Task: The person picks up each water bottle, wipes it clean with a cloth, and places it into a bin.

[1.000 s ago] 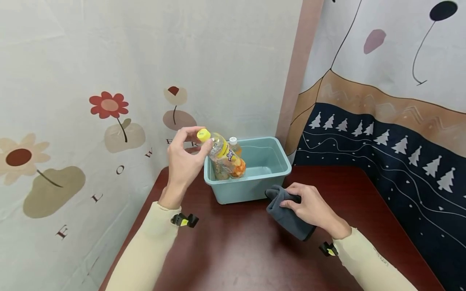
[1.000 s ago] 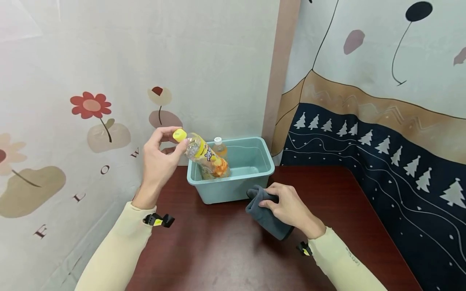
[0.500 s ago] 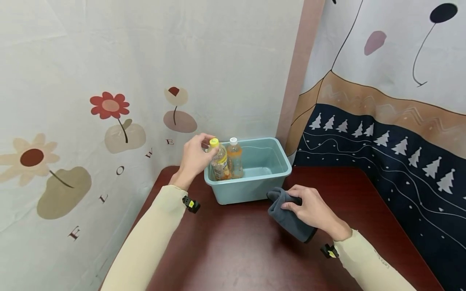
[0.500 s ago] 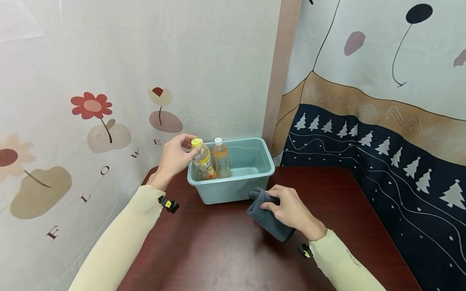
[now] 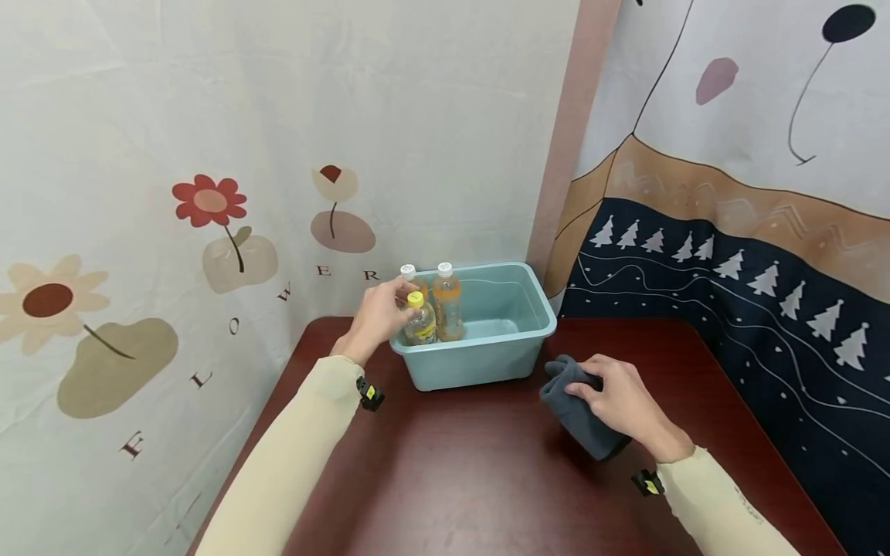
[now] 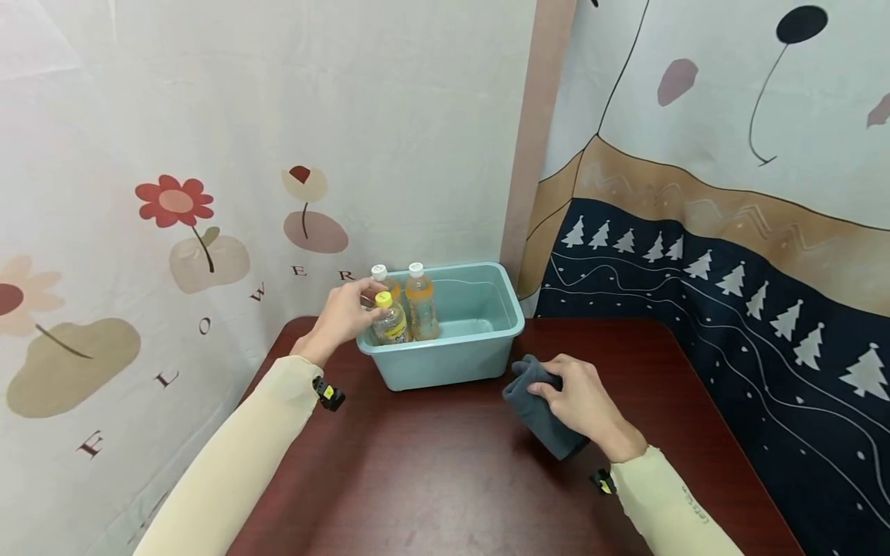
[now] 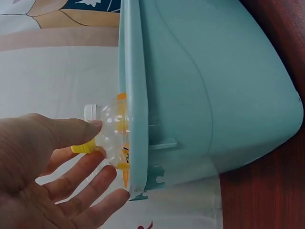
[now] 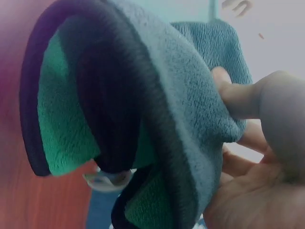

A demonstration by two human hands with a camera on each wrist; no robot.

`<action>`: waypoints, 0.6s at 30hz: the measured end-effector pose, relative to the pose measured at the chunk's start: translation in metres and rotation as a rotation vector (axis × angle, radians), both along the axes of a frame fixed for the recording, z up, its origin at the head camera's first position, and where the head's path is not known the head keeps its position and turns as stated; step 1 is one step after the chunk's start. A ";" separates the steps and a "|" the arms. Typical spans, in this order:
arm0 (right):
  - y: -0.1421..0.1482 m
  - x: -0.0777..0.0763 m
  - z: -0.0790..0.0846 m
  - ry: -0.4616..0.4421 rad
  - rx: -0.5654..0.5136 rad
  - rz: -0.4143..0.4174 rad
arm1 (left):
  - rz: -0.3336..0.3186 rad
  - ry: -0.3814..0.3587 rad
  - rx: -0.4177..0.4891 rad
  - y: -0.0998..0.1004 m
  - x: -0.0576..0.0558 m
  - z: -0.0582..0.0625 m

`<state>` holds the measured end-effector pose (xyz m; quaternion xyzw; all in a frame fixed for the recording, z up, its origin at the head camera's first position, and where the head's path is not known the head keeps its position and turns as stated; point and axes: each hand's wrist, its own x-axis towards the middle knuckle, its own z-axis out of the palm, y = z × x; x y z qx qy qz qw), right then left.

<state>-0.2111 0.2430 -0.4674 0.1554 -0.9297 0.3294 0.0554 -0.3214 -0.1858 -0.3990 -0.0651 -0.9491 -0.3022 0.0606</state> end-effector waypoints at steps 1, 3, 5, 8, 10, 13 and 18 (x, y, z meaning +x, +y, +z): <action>0.005 -0.001 -0.002 -0.001 0.009 -0.027 | -0.003 -0.002 -0.001 0.000 0.000 -0.001; 0.016 -0.003 -0.007 0.006 0.030 -0.084 | -0.009 -0.005 0.007 0.000 0.002 -0.003; 0.028 -0.005 -0.011 0.020 0.055 -0.140 | -0.018 -0.006 0.017 -0.001 0.005 -0.004; 0.051 -0.008 -0.016 0.030 0.088 -0.218 | -0.043 -0.005 0.034 -0.003 0.009 -0.003; 0.066 -0.010 -0.019 0.020 0.105 -0.267 | -0.063 0.005 0.049 -0.006 0.012 -0.003; 0.087 -0.011 -0.024 -0.004 0.127 -0.345 | -0.082 0.034 0.078 -0.010 0.018 -0.003; 0.113 -0.009 -0.038 -0.014 0.139 -0.428 | -0.090 0.122 0.116 -0.023 0.032 -0.007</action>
